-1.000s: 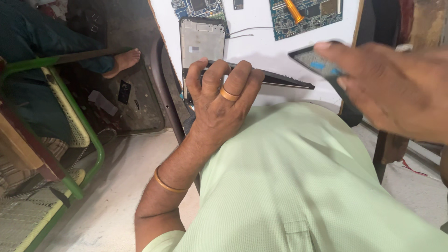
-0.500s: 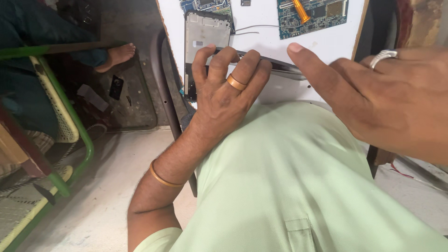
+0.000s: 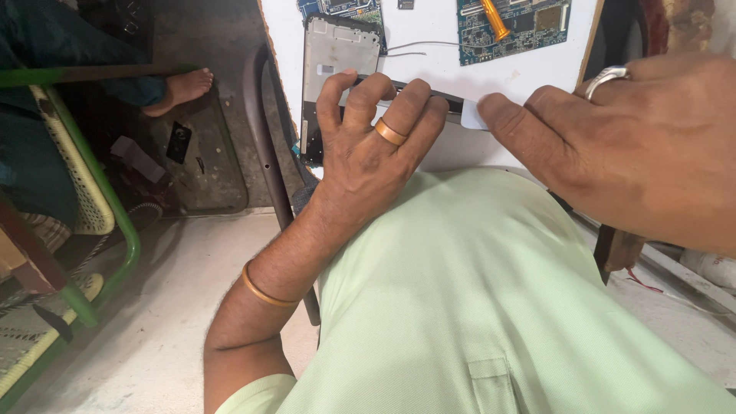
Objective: The person removes a protective film from a smartphone screen, then uses a prying tool to separate the screen assembly from the phone body. The person then handles the separated screen and phone body, inspecting the components.
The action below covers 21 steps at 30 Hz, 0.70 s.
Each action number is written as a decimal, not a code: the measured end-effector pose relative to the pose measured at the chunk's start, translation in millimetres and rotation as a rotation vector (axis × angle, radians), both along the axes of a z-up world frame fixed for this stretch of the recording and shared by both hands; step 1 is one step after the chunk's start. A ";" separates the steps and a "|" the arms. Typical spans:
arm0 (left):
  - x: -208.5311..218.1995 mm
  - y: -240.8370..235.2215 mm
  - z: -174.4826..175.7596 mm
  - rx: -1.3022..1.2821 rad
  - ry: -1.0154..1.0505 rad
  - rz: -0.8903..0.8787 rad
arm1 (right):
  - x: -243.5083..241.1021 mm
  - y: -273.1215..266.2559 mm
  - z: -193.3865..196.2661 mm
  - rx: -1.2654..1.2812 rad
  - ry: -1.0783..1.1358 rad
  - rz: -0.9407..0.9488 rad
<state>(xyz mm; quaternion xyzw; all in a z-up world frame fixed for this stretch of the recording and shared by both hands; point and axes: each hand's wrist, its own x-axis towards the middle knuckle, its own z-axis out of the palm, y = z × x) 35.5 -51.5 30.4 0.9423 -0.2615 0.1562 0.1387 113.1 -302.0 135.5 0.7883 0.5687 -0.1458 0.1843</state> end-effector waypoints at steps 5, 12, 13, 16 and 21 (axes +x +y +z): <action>-0.3 -0.3 -1.7 -0.004 -0.005 0.009 | 0.5 6.4 4.9 0.101 -0.033 -0.034; 3.6 0.5 -3.4 -0.019 -0.013 -0.001 | 2.3 17.4 -5.5 0.020 0.021 -0.018; 4.4 1.3 -3.3 -0.018 -0.014 -0.002 | 1.9 17.2 -7.6 0.011 0.041 -0.037; 7.2 3.6 -2.4 0.016 0.012 -0.012 | 5.1 9.7 -9.7 0.007 0.131 -0.132; 5.6 1.3 1.2 0.026 -0.004 -0.022 | 16.0 -3.6 -27.9 -0.102 0.182 -0.243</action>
